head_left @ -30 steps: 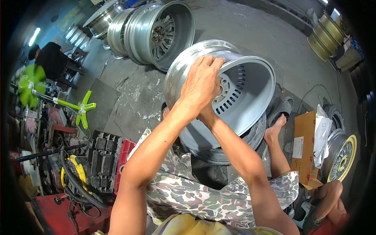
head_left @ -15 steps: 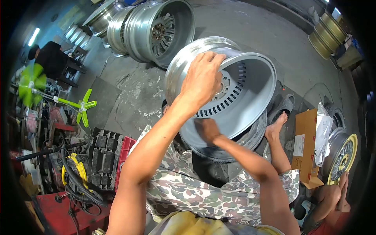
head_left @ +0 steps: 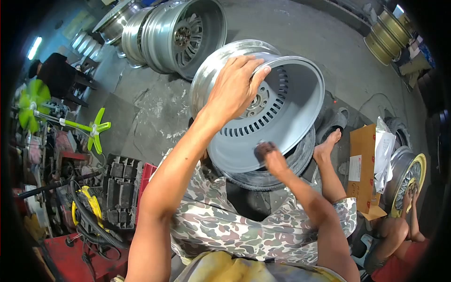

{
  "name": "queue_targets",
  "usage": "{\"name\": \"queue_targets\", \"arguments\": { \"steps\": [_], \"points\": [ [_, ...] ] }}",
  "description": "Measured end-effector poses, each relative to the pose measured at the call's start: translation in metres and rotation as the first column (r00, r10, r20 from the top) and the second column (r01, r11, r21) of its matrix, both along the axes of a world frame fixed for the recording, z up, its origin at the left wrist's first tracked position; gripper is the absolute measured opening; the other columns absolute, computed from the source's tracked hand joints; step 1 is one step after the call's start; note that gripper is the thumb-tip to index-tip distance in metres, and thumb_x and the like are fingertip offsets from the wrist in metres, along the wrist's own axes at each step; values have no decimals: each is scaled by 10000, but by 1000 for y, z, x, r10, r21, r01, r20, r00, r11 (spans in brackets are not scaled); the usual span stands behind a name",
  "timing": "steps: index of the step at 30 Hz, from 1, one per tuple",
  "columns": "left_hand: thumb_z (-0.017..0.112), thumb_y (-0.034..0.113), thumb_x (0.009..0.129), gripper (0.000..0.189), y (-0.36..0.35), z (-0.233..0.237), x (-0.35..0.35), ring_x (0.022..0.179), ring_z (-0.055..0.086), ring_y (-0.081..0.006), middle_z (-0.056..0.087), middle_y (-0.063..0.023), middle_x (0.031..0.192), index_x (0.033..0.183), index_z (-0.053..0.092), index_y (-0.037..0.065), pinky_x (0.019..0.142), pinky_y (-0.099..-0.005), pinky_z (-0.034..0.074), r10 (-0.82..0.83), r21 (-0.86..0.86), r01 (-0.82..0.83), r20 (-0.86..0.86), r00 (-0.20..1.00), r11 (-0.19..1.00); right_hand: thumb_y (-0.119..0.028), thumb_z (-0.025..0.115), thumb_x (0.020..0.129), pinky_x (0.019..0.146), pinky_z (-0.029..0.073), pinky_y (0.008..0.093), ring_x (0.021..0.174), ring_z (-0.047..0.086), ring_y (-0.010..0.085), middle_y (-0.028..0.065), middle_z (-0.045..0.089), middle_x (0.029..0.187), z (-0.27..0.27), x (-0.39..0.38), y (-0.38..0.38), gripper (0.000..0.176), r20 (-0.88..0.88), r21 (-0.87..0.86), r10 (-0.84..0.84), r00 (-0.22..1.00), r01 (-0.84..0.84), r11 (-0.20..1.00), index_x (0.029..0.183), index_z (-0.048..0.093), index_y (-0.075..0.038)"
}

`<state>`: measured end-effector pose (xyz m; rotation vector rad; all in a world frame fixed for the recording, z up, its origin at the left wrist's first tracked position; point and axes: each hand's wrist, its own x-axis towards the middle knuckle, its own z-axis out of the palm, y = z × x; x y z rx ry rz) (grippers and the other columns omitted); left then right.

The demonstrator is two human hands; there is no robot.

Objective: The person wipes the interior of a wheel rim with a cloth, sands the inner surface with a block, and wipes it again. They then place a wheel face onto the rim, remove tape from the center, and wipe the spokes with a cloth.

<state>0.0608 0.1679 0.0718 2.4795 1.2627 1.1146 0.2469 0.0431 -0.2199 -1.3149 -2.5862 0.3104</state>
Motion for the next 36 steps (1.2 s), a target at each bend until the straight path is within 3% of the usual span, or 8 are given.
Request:
{"name": "queue_targets", "arguments": {
  "steps": [4,9,16,19,22,24,29,36],
  "points": [
    [573,316,1051,390,-7,3,4,1269,571,-378,670,-190,1277,1246,689,-2,1089,-457,437,7,-39,-6,8,1000,999,-73,553,910,916,552,481,952,701,387,199,730,1033,15,-42,-5,281,-187,-267,-123,975,70,961,1131,726,-83],
    [571,314,1053,392,-6,0,2,1273,570,-375,669,-192,1278,1249,688,-5,1090,-456,434,5,-26,-5,-21,1000,1000,-131,539,1023,686,509,380,691,641,283,248,688,853,207,-140,8,235,-804,-594,-593,34,-76,801,1075,682,49],
    [605,310,1032,393,4,6,0,1280,563,-378,660,-191,1294,1260,679,-1,1089,-455,435,19,12,-18,-41,999,1000,92,549,819,1125,464,463,1251,607,354,202,651,1328,19,-2,-7,491,22,-195,-51,998,54,979,1281,671,-20],
    [664,218,976,374,-1,-4,-2,1301,549,-377,638,-190,1332,1292,659,19,1106,-459,430,7,25,-5,-71,997,1000,-97,603,851,1073,447,454,1200,616,320,196,687,1221,-16,85,63,281,307,320,-107,946,3,947,1089,744,-47],
    [680,66,891,438,1,-1,-2,1330,526,-379,609,-187,1376,1327,635,43,1134,-463,419,14,43,-10,-103,995,999,-145,577,875,1100,408,449,1164,645,286,181,718,1154,-23,8,68,267,286,-116,-68,956,105,988,1053,750,-46],
    [623,-64,807,560,-2,-1,-4,1365,493,-383,581,-180,1414,1353,615,61,1165,-464,400,20,-24,-23,-122,992,999,-106,559,915,818,545,516,823,693,428,219,724,881,-13,-86,49,172,-320,-66,-84,944,66,996,902,720,-47],
    [629,-48,824,545,3,-7,-5,1370,488,-383,589,-182,1403,1358,611,59,1172,-462,390,54,39,-49,-130,990,998,-145,550,997,596,442,419,646,616,237,238,593,701,133,-162,91,248,-881,-472,-468,67,-78,878,867,612,56],
    [683,58,900,414,7,-6,-7,1311,546,-376,616,-182,1363,1312,648,50,1120,-461,431,42,84,-34,-99,994,996,9,605,922,853,546,451,893,686,393,192,739,1043,5,-110,9,175,-710,-34,-131,692,152,988,1049,718,-30]
  ]
}}
